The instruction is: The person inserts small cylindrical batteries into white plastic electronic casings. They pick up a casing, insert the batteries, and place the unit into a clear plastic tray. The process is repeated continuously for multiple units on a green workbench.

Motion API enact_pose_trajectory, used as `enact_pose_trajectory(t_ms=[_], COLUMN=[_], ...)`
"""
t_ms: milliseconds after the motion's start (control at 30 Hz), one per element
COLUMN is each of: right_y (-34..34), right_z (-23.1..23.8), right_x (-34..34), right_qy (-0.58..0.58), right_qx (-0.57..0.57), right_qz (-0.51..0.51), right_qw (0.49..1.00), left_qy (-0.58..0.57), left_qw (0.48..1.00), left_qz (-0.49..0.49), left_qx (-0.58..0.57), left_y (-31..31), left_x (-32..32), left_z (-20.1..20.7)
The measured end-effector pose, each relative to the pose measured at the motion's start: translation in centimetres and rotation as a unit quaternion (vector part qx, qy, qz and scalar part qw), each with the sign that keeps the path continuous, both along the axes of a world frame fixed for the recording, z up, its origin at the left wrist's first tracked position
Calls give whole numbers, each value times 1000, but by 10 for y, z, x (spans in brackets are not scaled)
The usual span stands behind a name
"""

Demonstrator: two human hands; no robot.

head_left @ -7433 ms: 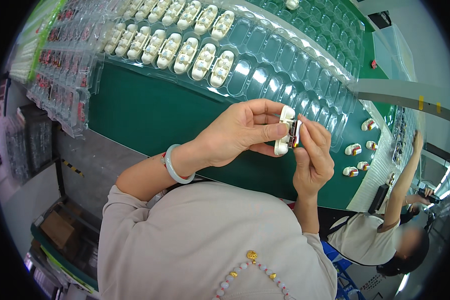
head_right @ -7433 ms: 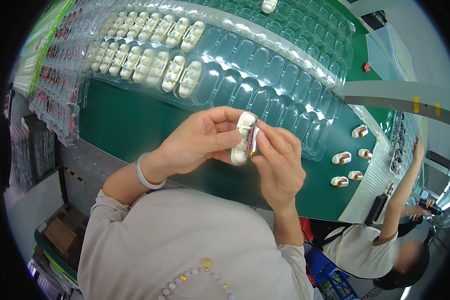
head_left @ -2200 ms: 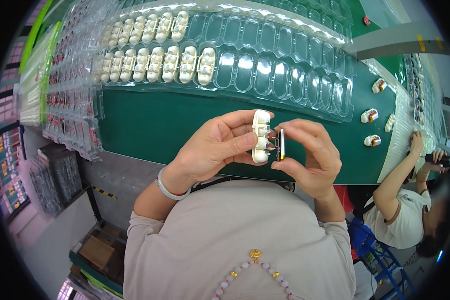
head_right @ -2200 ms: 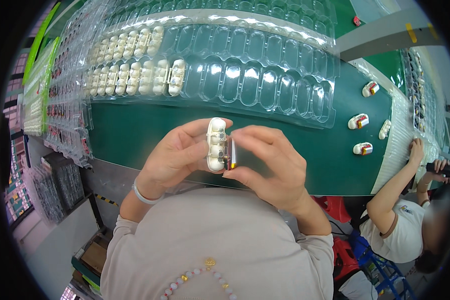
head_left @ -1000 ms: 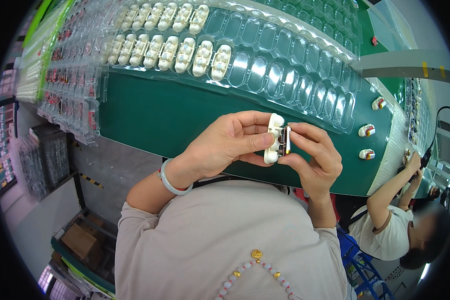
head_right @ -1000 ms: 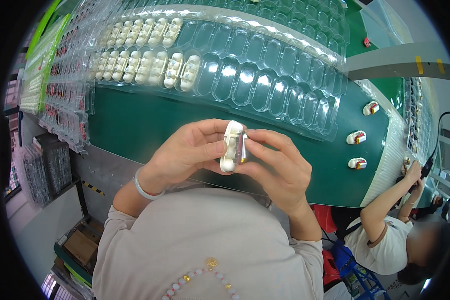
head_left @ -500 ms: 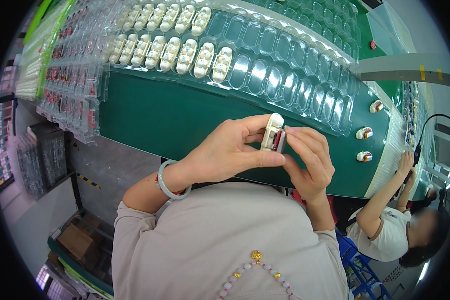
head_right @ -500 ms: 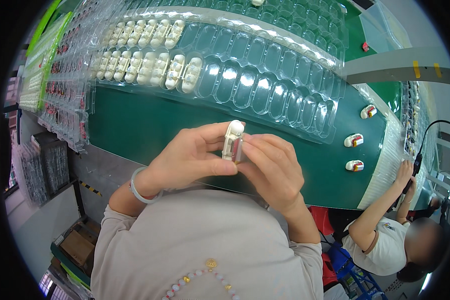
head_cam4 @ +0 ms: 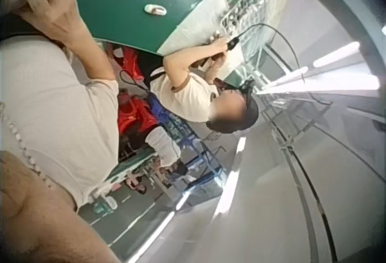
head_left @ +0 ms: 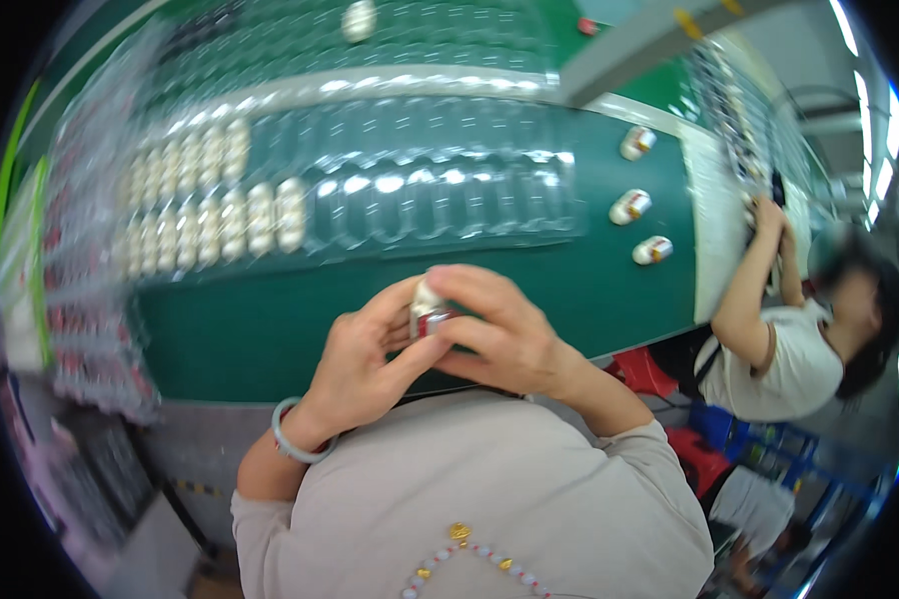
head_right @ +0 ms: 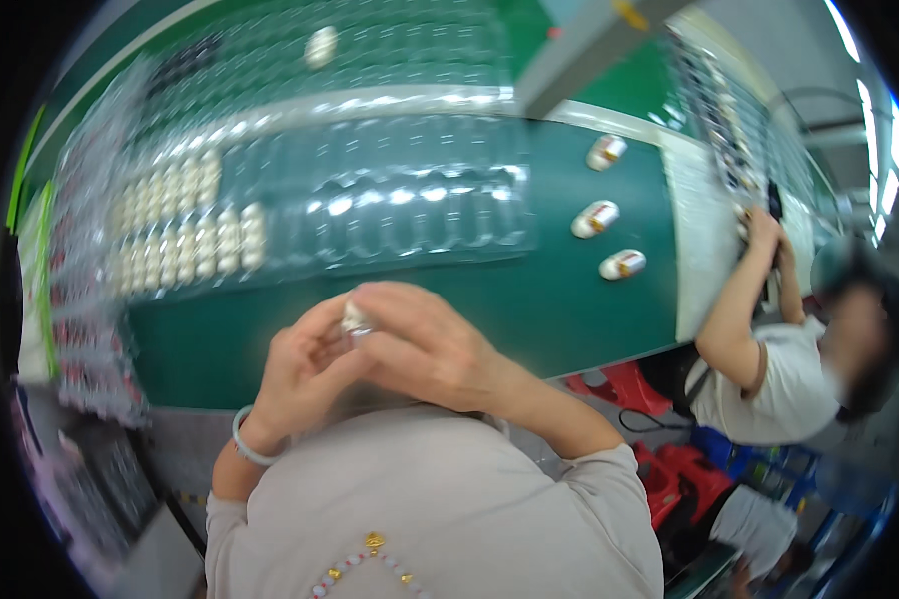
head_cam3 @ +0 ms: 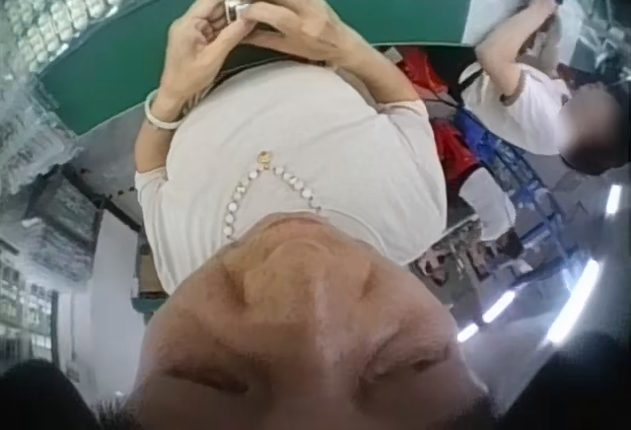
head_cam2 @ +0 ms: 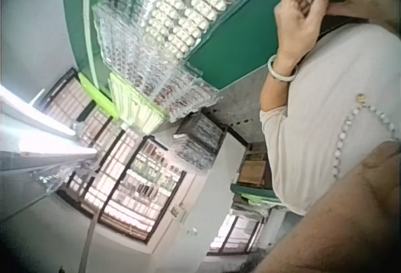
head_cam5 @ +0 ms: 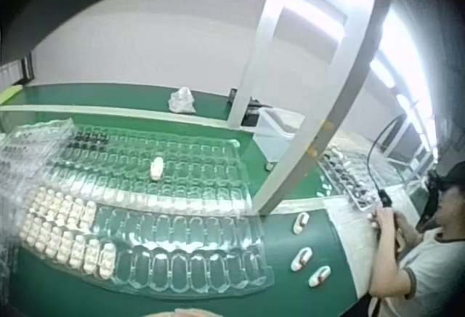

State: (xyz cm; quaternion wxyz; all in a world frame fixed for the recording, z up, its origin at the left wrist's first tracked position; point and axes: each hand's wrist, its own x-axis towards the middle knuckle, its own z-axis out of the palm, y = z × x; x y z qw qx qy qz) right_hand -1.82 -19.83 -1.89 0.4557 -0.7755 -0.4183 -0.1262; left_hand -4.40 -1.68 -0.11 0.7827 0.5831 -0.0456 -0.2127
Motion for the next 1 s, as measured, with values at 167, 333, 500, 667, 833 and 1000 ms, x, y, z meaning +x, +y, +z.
enact_pose_trajectory(t_ms=[167,333,500,667,833,1000], right_y=[-21,-105,-287,-351,-354,-303], right_z=[3,13,-13,-41,-46,-12], right_x=[-10,7,95,125,123,106], right_qy=[33,1,82,98,105,6], right_qx=[5,-59,-90,-159,-142,-216], right_qz=[-50,-360,-521,-598,-601,-608], right_qw=[998,931,845,780,780,764], left_qy=[95,-54,-274,-307,-360,-351], left_qw=[990,992,895,726,689,716], left_qz=[-85,-111,97,265,253,224], left_qx=[-62,18,339,556,576,560], left_y=[-15,-26,17,77,99,104], left_x=[10,16,29,47,68,71], left_z=[2,5,7,9,-9,-22])
